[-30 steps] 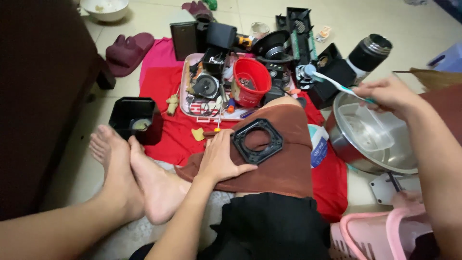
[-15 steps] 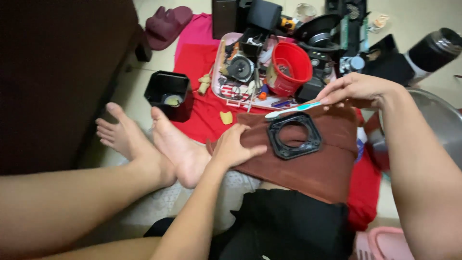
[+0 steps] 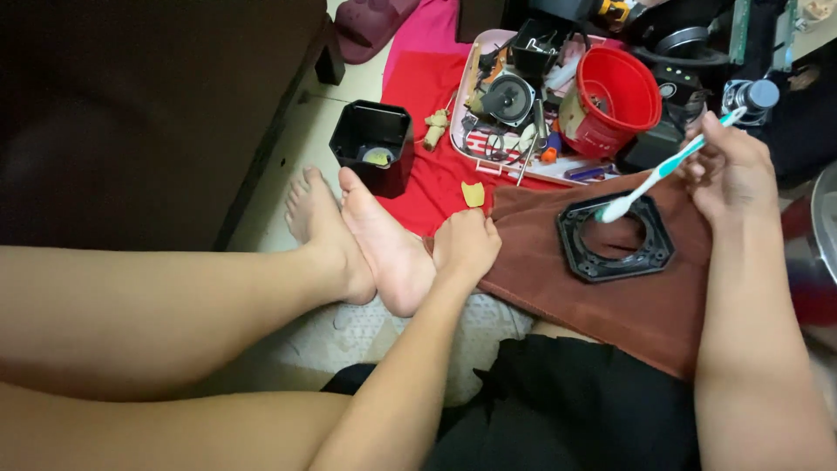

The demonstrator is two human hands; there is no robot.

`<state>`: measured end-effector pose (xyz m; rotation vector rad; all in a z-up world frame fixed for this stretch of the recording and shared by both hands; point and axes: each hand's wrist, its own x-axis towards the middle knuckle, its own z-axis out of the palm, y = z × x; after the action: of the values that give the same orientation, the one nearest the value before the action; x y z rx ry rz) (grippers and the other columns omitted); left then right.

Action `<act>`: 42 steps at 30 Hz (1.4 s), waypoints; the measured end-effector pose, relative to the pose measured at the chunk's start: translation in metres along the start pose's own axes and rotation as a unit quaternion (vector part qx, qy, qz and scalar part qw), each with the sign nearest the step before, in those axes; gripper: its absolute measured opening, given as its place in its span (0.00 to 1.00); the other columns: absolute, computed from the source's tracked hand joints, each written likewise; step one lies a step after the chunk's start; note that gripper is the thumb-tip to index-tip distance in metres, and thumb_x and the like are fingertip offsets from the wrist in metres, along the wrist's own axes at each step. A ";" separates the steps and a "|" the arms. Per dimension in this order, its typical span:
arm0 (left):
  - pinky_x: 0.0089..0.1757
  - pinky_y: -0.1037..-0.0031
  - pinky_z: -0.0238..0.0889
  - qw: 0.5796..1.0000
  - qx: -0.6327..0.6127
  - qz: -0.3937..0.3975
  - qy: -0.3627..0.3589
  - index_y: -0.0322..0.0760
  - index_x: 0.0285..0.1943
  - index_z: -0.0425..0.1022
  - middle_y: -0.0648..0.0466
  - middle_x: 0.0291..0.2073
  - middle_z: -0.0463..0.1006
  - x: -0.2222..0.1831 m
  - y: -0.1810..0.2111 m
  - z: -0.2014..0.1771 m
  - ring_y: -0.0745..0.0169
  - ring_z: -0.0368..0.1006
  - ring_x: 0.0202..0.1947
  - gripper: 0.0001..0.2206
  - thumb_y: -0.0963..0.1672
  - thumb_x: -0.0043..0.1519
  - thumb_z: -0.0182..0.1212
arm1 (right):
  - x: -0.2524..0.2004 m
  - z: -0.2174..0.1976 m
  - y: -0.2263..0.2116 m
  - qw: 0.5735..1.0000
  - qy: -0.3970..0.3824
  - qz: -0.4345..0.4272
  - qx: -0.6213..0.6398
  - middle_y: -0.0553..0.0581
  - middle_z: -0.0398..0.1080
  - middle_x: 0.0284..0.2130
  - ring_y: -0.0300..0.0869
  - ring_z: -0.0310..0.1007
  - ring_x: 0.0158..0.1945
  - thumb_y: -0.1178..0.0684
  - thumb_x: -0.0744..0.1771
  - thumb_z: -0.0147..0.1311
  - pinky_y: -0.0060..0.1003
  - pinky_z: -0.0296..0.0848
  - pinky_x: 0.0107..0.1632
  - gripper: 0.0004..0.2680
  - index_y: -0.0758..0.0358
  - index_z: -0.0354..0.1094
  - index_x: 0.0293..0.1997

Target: Cleaning a speaker driver frame using a toothbrush and cleaning solution on a floor-based workspace.

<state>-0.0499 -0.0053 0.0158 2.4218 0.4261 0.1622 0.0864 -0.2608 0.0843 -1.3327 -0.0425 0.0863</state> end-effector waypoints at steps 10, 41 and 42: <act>0.45 0.64 0.55 0.943 -0.161 0.285 0.056 0.28 0.45 0.62 0.45 0.39 0.66 -0.032 0.034 -0.020 0.48 0.63 0.40 0.31 0.57 0.45 0.54 | -0.007 0.012 0.007 0.988 -0.068 -0.008 -0.138 0.46 0.58 0.17 0.28 0.54 0.17 0.54 0.64 0.51 0.18 0.52 0.22 0.05 0.61 0.62 0.30; 0.33 0.81 0.61 0.753 -0.629 -0.075 -0.176 0.26 0.44 0.72 0.49 0.34 0.74 0.016 0.055 -0.009 0.64 0.68 0.29 0.13 0.42 0.55 0.51 | -0.008 0.028 0.002 0.998 -0.051 -0.022 -0.004 0.49 0.62 0.21 0.30 0.58 0.22 0.54 0.64 0.51 0.20 0.60 0.25 0.04 0.60 0.62 0.31; 0.28 0.79 0.62 0.763 -0.596 -0.125 -0.217 0.29 0.49 0.69 0.46 0.36 0.73 0.011 0.058 -0.020 0.61 0.68 0.25 0.16 0.44 0.56 0.50 | -0.006 0.028 0.004 0.998 -0.055 -0.020 -0.002 0.50 0.63 0.22 0.31 0.58 0.22 0.54 0.64 0.51 0.21 0.61 0.26 0.04 0.61 0.62 0.31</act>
<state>-0.0288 -0.0317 0.0684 1.0572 0.2764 -0.2066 0.0778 -0.2335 0.0871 -1.3287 -0.1631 0.1248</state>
